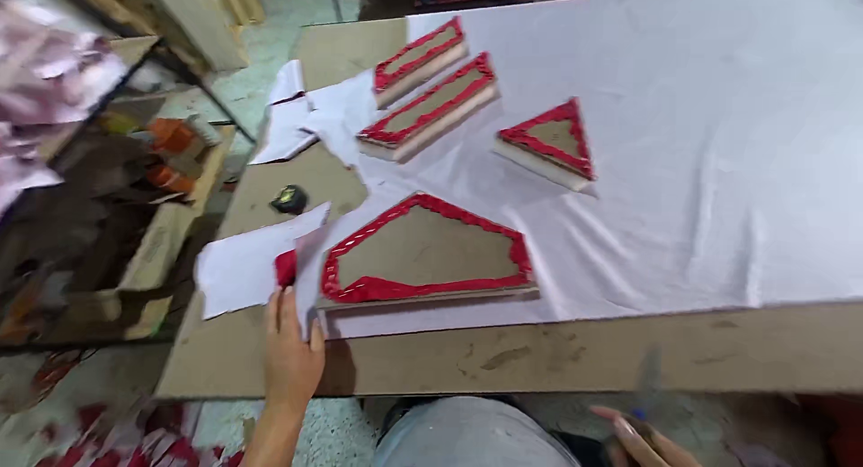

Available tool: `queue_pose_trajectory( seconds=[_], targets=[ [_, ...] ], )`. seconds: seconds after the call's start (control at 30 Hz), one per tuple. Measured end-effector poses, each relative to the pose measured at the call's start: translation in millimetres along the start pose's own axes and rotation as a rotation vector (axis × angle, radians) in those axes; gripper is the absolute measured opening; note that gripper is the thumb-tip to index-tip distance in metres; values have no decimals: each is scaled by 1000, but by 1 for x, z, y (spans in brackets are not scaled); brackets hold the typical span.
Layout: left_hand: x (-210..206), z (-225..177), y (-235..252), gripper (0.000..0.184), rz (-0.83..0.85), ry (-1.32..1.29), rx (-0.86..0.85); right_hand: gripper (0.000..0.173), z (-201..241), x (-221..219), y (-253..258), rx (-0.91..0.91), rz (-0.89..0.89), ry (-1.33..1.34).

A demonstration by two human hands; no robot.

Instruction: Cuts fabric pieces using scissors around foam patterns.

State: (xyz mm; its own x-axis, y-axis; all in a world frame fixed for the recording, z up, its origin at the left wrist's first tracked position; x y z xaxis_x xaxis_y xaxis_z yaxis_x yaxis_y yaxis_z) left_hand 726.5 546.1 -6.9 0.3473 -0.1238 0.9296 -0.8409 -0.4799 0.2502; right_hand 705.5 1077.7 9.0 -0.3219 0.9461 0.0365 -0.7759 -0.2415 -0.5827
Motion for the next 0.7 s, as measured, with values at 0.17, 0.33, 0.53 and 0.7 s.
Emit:
queue_pose_trajectory(
  seconds=[0.17,0.33,0.53,0.7],
  targets=[
    [-24,-120,16,57,75,-130,-369,59,-4,34,-6,-119,109,238],
    [-65,-208,48,62,151,-130,-535,60,-16,53,5,-182,190,89],
    [-100,-217,66,81,244,124,-470,87,-3,55,28,-172,435,216],
    [-101,-217,66,81,245,119,-465,90,-13,69,32,-60,462,296]
  ],
)
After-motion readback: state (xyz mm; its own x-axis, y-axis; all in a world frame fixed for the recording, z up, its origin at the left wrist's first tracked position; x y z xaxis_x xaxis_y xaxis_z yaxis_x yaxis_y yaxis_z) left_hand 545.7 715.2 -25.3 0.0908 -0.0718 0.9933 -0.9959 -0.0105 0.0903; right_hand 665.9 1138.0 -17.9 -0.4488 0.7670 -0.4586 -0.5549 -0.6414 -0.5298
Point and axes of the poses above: each hand's wrist, its own y-axis towards the middle knuckle, its own x-axis out of the back of the hand, z = x × y, the point moved 2 cm from there along y, towards the middle knuckle, and after that the axes turned 9 degrees about y, right-handed, at the moved point
